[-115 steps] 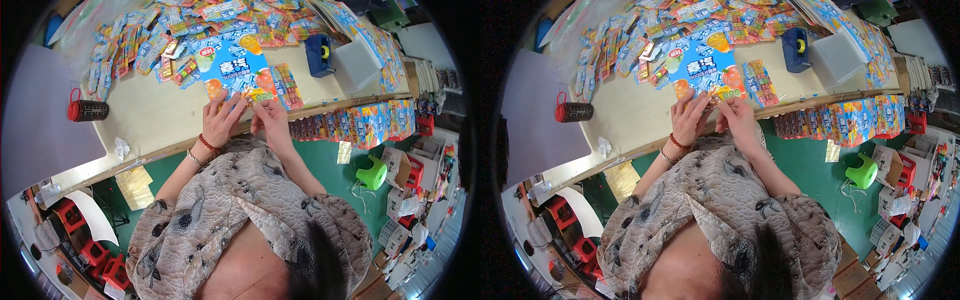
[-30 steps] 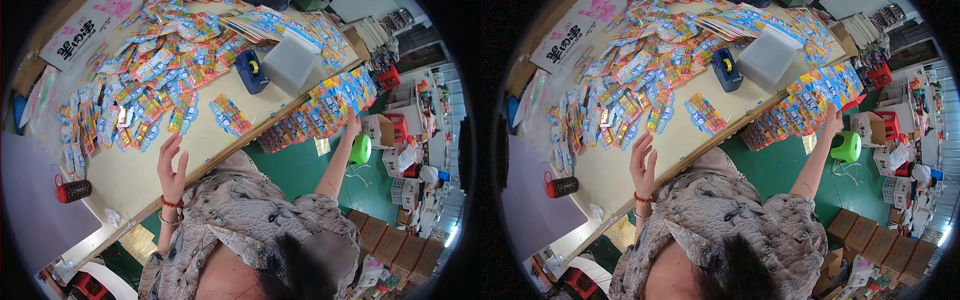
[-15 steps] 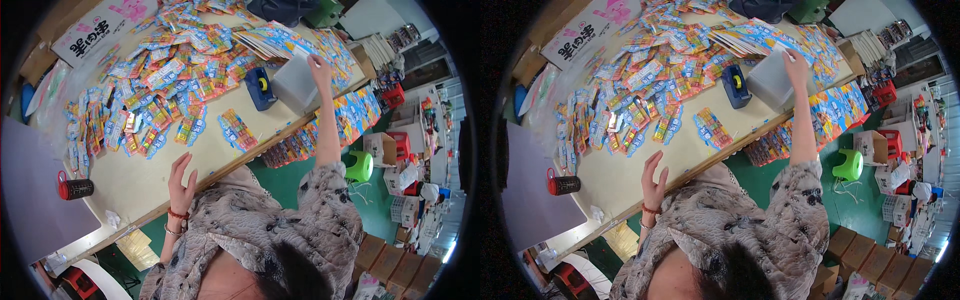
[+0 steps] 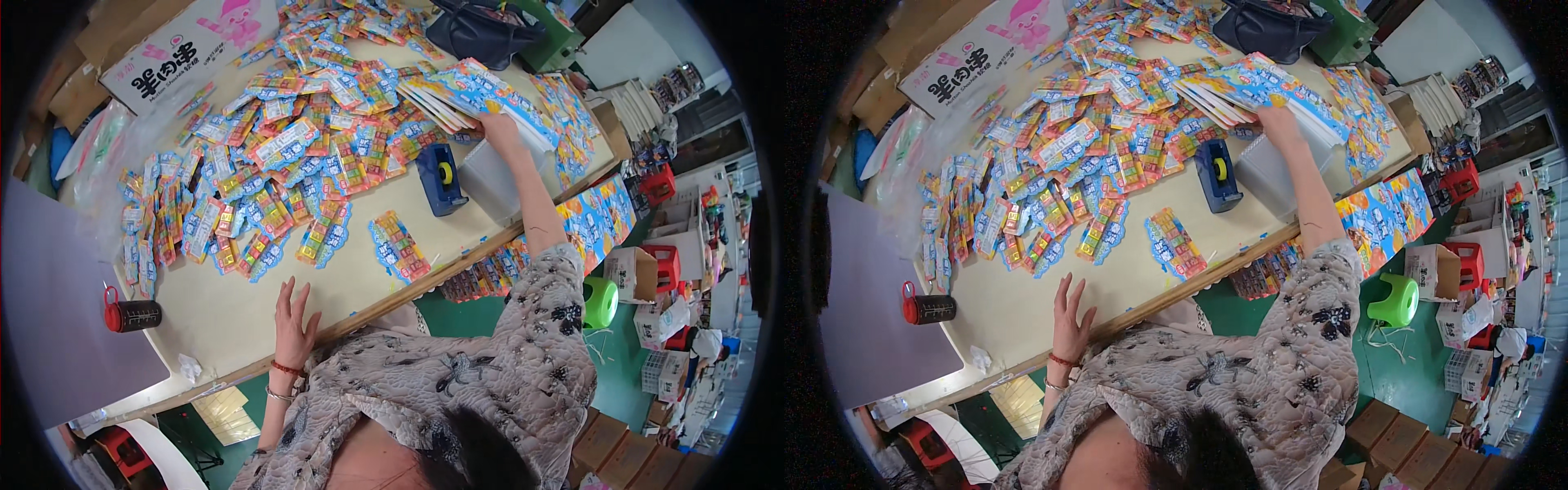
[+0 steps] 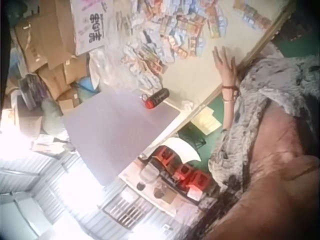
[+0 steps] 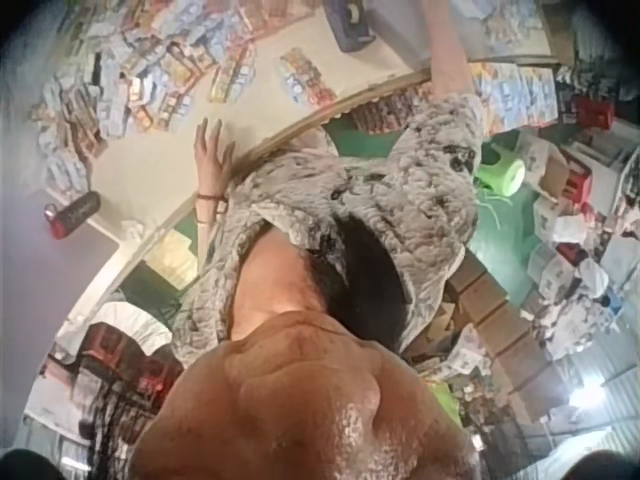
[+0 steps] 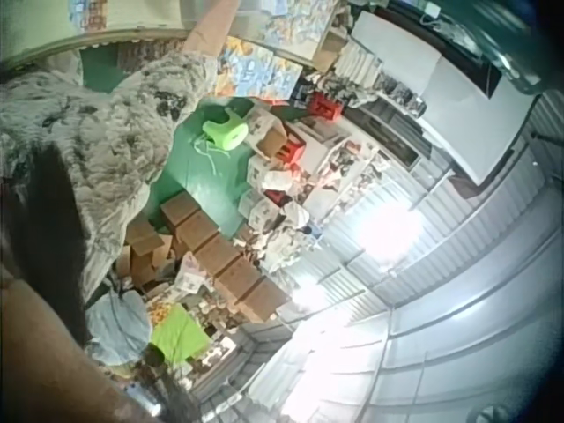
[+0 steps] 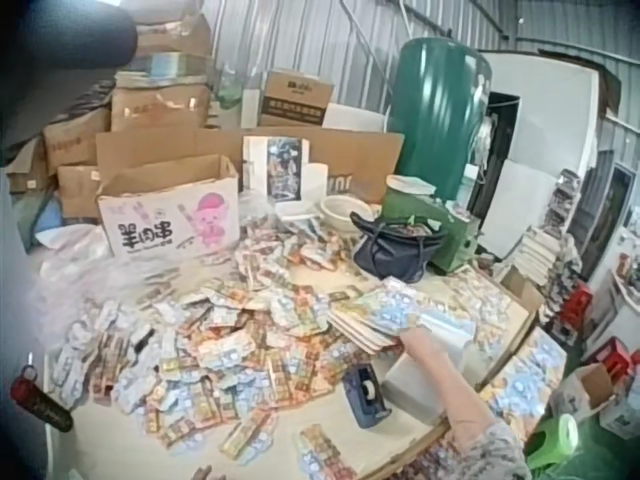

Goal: Packing small snack packets into cardboard boxes.

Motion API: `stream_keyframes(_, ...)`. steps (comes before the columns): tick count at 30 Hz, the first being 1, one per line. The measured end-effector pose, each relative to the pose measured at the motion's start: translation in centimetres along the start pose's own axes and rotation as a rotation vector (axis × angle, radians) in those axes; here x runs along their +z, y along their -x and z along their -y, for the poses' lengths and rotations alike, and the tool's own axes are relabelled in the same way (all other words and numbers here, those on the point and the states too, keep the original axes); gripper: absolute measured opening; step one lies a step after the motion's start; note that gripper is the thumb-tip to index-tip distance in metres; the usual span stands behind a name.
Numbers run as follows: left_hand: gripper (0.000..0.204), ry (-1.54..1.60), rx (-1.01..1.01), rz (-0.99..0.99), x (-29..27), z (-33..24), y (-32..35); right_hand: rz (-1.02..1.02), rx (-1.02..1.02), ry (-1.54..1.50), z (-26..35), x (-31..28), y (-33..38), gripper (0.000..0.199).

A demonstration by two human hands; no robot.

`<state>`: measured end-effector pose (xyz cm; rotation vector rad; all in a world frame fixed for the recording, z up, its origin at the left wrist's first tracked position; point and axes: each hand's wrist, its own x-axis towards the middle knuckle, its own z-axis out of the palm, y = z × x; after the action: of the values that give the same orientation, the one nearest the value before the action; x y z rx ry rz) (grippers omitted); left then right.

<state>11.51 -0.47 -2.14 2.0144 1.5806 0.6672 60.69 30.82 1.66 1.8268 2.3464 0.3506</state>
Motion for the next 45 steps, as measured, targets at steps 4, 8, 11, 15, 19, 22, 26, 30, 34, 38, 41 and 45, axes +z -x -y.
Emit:
stream_keyframes(4,0.063,0.003,0.067,-0.028,0.2,-0.3,-1.3,-0.276,0.030,-0.113,-1.3,-1.7,-0.4,0.017)
stream_keyframes(8,0.065,0.000,0.151,-0.038,-0.5,-1.5,-2.0,-0.441,-0.064,-0.417,-4.7,-7.8,-0.4,0.015)
stream_keyframes(11,0.068,0.109,0.108,-0.091,-1.1,-1.6,-1.8,-0.635,-0.015,-0.486,-3.6,-14.9,-2.2,0.014)
stream_keyframes(15,0.078,0.394,0.089,-0.212,-2.5,-3.6,-3.6,-0.845,-0.181,-0.590,1.2,-26.2,0.9,0.018)
stream_keyframes(19,0.106,0.863,0.010,-0.374,-3.8,-6.5,-7.2,-0.760,-0.126,-0.796,9.5,-34.1,5.2,0.024)
stream_keyframes(22,0.122,1.053,-0.048,-0.529,-5.5,-7.8,-11.7,-0.738,-0.382,-1.190,18.0,-37.0,7.0,0.013)
stream_keyframes(26,0.125,1.244,-0.130,-0.524,-8.6,-6.0,-12.7,-0.522,-0.466,-1.406,24.8,-35.0,6.0,0.014)
stream_keyframes(30,0.126,1.232,-0.237,-0.568,-8.6,-1.8,-11.0,-0.365,-0.450,-1.952,28.3,-29.6,3.4,0.039)
stream_keyframes(34,0.117,1.236,-0.386,-0.743,-9.1,1.3,-9.4,0.097,-0.500,-1.516,34.7,-23.0,4.7,0.064)
stream_keyframes(38,0.109,1.112,-0.488,-0.626,-9.2,2.4,-7.3,0.347,-0.465,-1.223,39.3,-13.5,2.7,0.043)
stream_keyframes(41,0.092,1.145,-0.539,-0.461,-10.0,6.1,-4.5,0.348,-0.459,-1.190,39.1,-13.2,1.3,0.032)
stream_keyframes(45,0.061,0.708,-0.461,-0.311,-10.0,9.8,-1.7,0.186,-0.464,-0.977,38.5,-12.7,-0.1,0.024)
